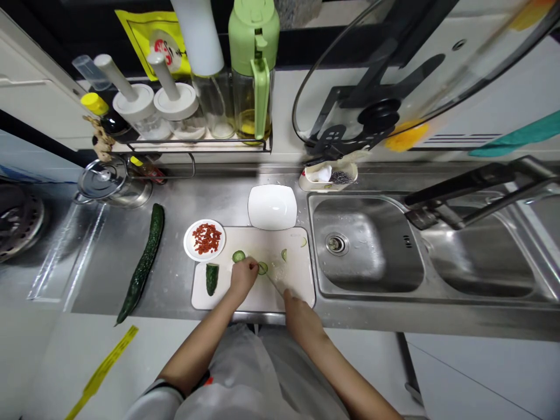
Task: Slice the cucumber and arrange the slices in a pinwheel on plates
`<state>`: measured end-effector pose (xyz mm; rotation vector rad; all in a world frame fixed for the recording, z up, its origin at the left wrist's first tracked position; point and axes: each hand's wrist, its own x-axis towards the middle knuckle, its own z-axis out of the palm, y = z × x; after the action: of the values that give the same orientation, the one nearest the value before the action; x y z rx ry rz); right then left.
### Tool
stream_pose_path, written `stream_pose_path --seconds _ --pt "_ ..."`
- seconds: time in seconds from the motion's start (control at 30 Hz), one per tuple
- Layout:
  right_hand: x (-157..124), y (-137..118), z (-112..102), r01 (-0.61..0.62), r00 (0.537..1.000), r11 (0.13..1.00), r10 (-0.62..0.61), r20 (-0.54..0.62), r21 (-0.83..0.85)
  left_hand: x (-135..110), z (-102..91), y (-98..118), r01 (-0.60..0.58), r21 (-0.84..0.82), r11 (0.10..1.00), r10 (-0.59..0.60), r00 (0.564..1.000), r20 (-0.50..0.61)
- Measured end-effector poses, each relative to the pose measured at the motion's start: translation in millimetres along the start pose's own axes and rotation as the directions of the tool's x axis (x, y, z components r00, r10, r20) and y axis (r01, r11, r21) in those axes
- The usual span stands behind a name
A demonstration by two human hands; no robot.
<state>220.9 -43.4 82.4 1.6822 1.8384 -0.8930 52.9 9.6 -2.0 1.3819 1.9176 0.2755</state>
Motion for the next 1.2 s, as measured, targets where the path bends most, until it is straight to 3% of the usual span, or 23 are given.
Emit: stream_pose_path --seconds 0.43,0.87,0.97,1.2 --pt "3.6 -3.4 -8.4 -0.001 1.0 0.999 0.003 0.028 -0.052 1.5 2.0 -2.0 -0.009 -0.003 1.0 0.009 1.0 -0.008" --pt "-17.7 15.0 8.8 -0.046 0.994 0.999 0.046 0.104 0.002 -6.6 -2.5 2.2 -0.031 -0.004 1.0 0.031 0.999 -0.008" --pt "-18.4 15.4 8.4 -0.044 0.992 0.999 0.041 0.121 0.026 -9.2 -8.5 -1.9 -0.043 -0.027 0.999 0.041 0.997 -0.065" --pt "-12.6 22.7 22.5 -0.029 0.995 0.998 0.023 0.101 0.06 -7.5 -32.7 -24.8 0.037 -0.097 0.995 -0.061 0.966 -0.25"
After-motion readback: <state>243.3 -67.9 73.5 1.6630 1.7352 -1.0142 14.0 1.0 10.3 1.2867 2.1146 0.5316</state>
